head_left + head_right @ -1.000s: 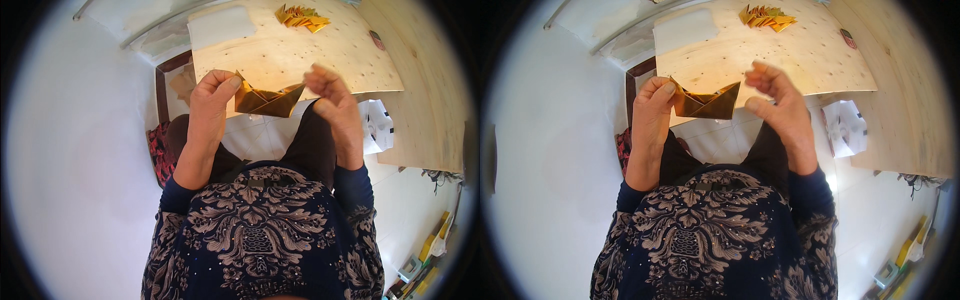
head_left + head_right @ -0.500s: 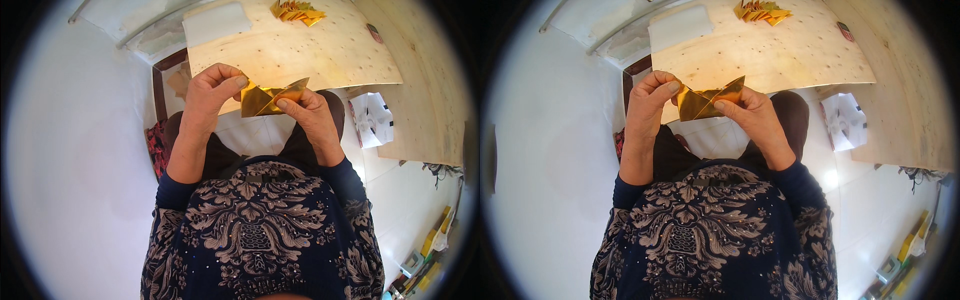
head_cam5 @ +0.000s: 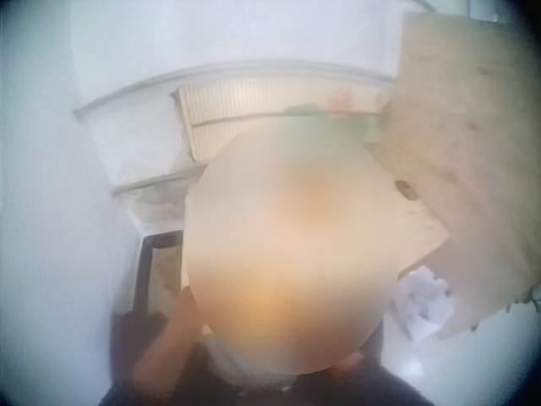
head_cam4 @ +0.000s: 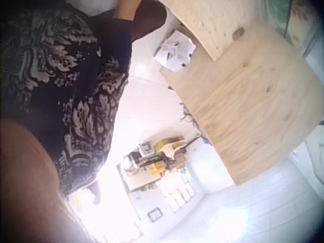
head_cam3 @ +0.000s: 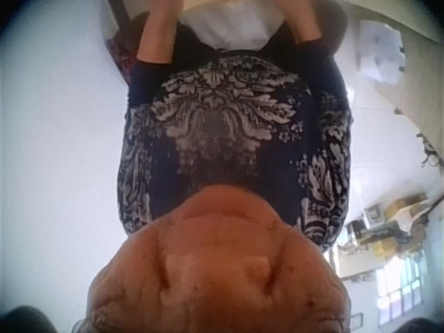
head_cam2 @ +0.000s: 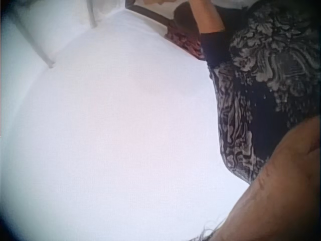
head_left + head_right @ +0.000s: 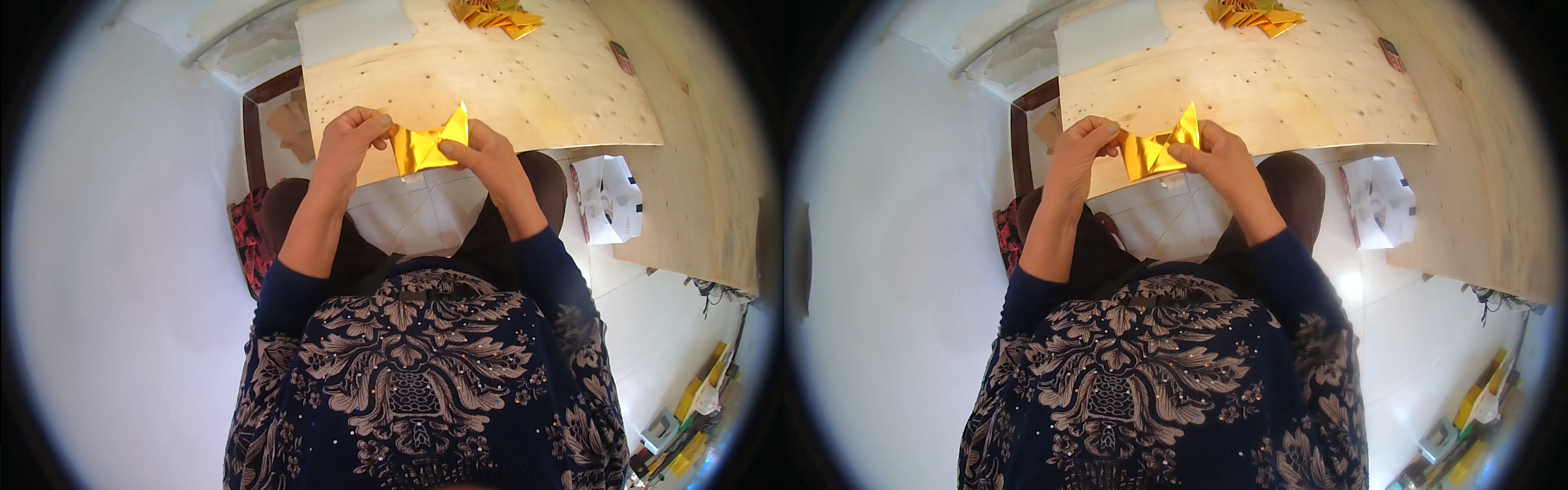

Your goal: The person folds a sheet of gold-colored paper by hand on a wooden table, pressing creases and stacking the finished folded piece with others. The person repeats the folding process with another sheet, aligning edges and smoothing the folds.

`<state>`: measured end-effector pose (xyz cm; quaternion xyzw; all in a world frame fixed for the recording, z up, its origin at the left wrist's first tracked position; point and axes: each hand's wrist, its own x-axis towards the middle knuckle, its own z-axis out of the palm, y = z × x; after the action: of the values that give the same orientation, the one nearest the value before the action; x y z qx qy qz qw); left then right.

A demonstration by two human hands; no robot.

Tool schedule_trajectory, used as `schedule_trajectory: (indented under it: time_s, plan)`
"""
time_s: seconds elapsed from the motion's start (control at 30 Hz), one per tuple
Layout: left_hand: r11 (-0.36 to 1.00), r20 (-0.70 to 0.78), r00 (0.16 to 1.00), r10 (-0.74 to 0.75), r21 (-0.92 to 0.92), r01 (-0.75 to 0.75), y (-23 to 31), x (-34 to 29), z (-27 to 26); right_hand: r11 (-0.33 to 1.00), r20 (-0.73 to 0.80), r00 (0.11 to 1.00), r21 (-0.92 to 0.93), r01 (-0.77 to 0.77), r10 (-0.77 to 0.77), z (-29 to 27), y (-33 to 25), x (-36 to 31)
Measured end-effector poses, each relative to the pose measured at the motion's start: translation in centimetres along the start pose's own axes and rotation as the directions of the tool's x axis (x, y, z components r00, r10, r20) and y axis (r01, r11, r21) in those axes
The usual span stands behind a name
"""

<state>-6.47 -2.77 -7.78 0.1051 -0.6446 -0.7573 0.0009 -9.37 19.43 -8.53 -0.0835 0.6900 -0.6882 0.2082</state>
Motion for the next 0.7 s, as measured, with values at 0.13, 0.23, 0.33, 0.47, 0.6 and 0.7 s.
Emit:
schedule_trajectory:
  time_s: [0.13, 0.23, 0.33, 0.47, 0.6, 0.7]
  plan:
    - [0.966, -0.168, 0.982, -0.082, 0.230, 0.120, -5.5, 4.4, -0.3, 0.859, -0.231, 0.972, -0.506, -0.081, -0.044, -0.3, 3.3, 4.2]
    - [0.762, -0.301, 0.953, -0.045, 0.606, 0.228, -8.5, 6.4, -1.0, 0.399, -0.142, 0.762, -0.902, 0.162, -0.631, 1.5, 6.2, 4.9]
    - [0.639, -0.295, 0.955, -0.026, 0.730, 0.243, -9.7, 7.4, -1.4, 0.272, 0.272, 0.752, -0.815, 0.512, -0.600, 4.8, 9.0, 5.2]
    - [0.404, -0.288, 0.957, 0.023, 0.878, 0.255, -9.3, 7.9, -1.5, 0.161, 0.260, 0.841, -0.914, 0.373, -0.474, 7.1, 11.2, 5.7]
    - [0.279, -0.228, 0.974, -0.001, 0.935, 0.219, -9.4, 8.7, -1.7, 0.144, 0.269, 0.865, -0.923, 0.358, -0.423, 6.9, 12.2, 5.9]
    - [0.439, -0.216, 0.938, 0.270, 0.895, 0.080, -9.7, 8.6, -3.1, 0.132, 0.271, 0.861, -0.925, 0.357, -0.431, 6.7, 12.5, 5.9]
